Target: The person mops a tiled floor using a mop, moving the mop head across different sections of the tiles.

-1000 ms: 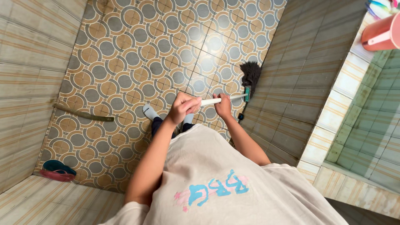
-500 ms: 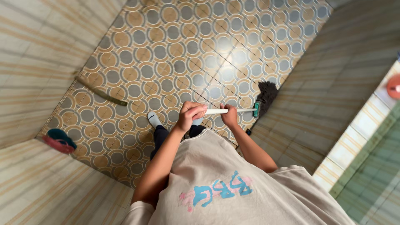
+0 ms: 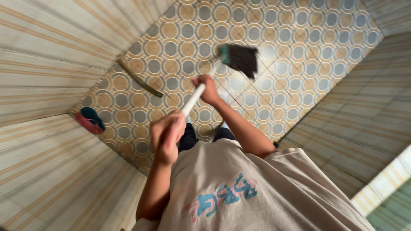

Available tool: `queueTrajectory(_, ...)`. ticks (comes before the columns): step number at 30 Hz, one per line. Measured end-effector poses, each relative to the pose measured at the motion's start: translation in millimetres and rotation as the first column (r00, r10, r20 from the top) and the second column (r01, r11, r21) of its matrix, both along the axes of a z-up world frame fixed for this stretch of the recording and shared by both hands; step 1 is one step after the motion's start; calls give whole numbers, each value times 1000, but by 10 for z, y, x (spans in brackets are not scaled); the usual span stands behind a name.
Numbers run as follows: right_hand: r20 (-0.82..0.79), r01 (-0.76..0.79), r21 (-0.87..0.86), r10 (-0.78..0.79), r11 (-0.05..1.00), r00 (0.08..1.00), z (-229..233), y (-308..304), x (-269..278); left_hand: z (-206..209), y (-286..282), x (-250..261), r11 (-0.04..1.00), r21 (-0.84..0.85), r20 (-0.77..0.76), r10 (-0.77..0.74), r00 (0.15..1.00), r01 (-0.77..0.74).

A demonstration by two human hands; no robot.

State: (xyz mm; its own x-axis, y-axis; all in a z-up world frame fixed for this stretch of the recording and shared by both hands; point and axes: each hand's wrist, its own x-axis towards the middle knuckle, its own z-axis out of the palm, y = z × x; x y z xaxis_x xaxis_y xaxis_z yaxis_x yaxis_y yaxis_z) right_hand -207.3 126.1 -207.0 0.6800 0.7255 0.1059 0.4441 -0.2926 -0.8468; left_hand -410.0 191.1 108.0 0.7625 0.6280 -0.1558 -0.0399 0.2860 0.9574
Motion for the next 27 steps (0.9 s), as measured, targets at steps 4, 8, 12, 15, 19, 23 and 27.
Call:
queueTrajectory(4, -106, -272, -46, 266, 961, 958, 276, 1053, -456, 171, 322, -310, 897, 380, 231, 142, 962, -224)
queueTrajectory(8, -86, -418, -49, 413, 907, 907, 274, 1600, -823, -43, 573, -569, 840, 279, 322, 375, 869, -466)
queueTrajectory(12, -58, -419, -114, 415, 901, 908, 276, 1693, -986, -172, 737, -819, 842, 188, 275, 449, 850, -506)
queueTrajectory(15, -31, -417, -143, 417, 898, 908, 342, 1683, -1014, -191, 847, -921, 850, 127, 253, 470, 846, -511)
queueTrajectory(19, -81, -373, -301, 366, 878, 927, 464, 1373, -940, -86, 988, -966, 911, -8, 216, 403, 889, -411)
queueTrajectory(23, -50, -210, -365, 206, 907, 977, 487, 640, -732, -148, 750, -699, 948, -120, 194, 315, 929, -296)
queueTrajectory(27, -78, -24, -415, -9, 909, 997, 417, -454, -514, -290, 284, -287, 983, -167, 201, 110, 973, -77)
